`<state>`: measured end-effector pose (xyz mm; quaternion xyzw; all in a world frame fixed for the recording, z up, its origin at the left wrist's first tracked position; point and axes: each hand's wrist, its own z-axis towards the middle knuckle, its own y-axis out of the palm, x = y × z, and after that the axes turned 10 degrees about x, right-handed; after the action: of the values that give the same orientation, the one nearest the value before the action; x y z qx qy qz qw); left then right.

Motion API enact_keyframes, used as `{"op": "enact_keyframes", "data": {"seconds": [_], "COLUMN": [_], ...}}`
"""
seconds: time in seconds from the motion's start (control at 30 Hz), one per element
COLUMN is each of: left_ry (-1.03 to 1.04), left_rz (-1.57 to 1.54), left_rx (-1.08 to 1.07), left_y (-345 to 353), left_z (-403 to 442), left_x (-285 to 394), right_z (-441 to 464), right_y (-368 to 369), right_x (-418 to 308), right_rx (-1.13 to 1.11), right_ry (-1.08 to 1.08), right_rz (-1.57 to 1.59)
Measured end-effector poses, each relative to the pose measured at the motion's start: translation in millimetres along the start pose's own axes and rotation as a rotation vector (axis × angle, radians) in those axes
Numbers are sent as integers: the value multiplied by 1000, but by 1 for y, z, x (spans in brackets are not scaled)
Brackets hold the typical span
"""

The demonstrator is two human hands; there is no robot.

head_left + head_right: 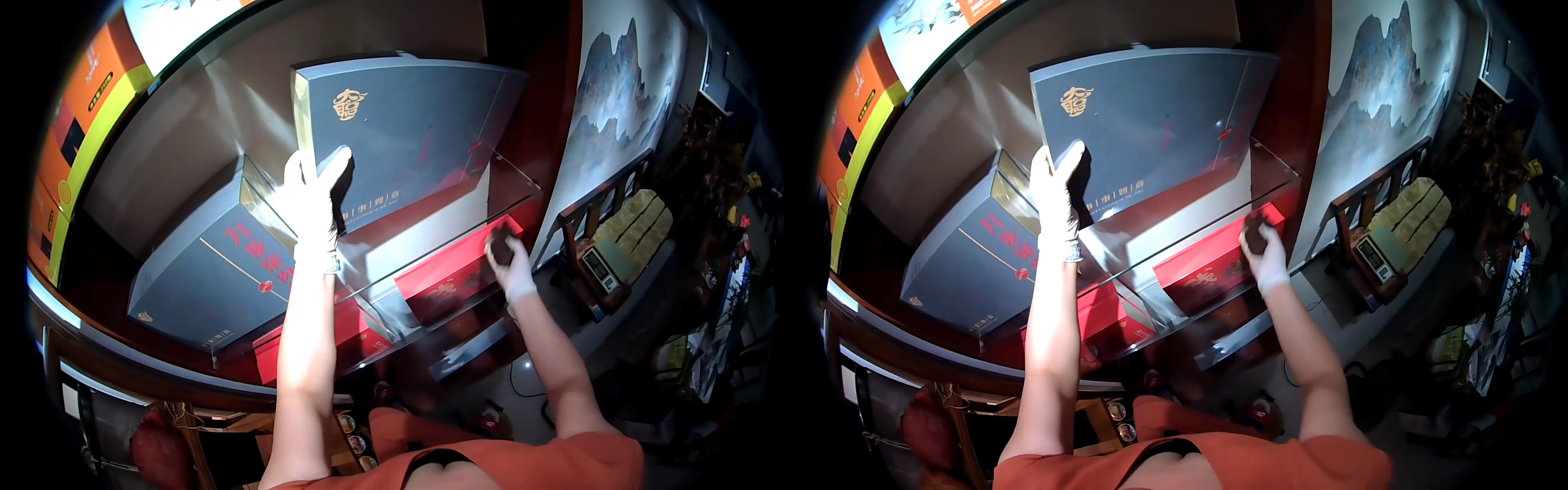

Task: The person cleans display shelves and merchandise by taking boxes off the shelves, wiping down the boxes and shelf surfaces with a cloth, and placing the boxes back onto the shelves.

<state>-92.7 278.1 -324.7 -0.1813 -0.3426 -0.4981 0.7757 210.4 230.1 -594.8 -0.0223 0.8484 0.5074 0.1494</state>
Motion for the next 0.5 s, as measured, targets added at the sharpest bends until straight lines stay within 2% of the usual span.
{"op": "enact_keyframes", "data": {"seconds": [0.03,0.1,0.17,0.23,0.27,0.37,0.43,0.47,0.5], "left_ry": [-44,-126,-100,-47,-19,116,122,124,119], "left_rz": [-30,-94,-30,57,86,160,143,128,94], "left_rx": [10,35,9,1,-4,-85,-95,-96,-98], "left_y": [-1,-3,-5,-5,-4,-7,-9,-9,-9], "left_z": [-2,0,5,11,14,15,14,15,14], "left_x": [2,4,-2,-8,-11,-29,-36,-39,-38], "right_z": [51,94,107,82,86,66,2,8,2], "right_y": [0,34,63,119,121,115,132,125,115], "right_x": [-4,-10,-6,10,25,93,146,184,200], "right_rx": [-62,-27,-199,-144,-288,-409,-406,-494,-524], "right_ry": [29,-26,21,-2,51,-1099,-874,-954,-739], "right_rz": [271,242,239,214,365,-1149,-964,-1131,-1067]}}
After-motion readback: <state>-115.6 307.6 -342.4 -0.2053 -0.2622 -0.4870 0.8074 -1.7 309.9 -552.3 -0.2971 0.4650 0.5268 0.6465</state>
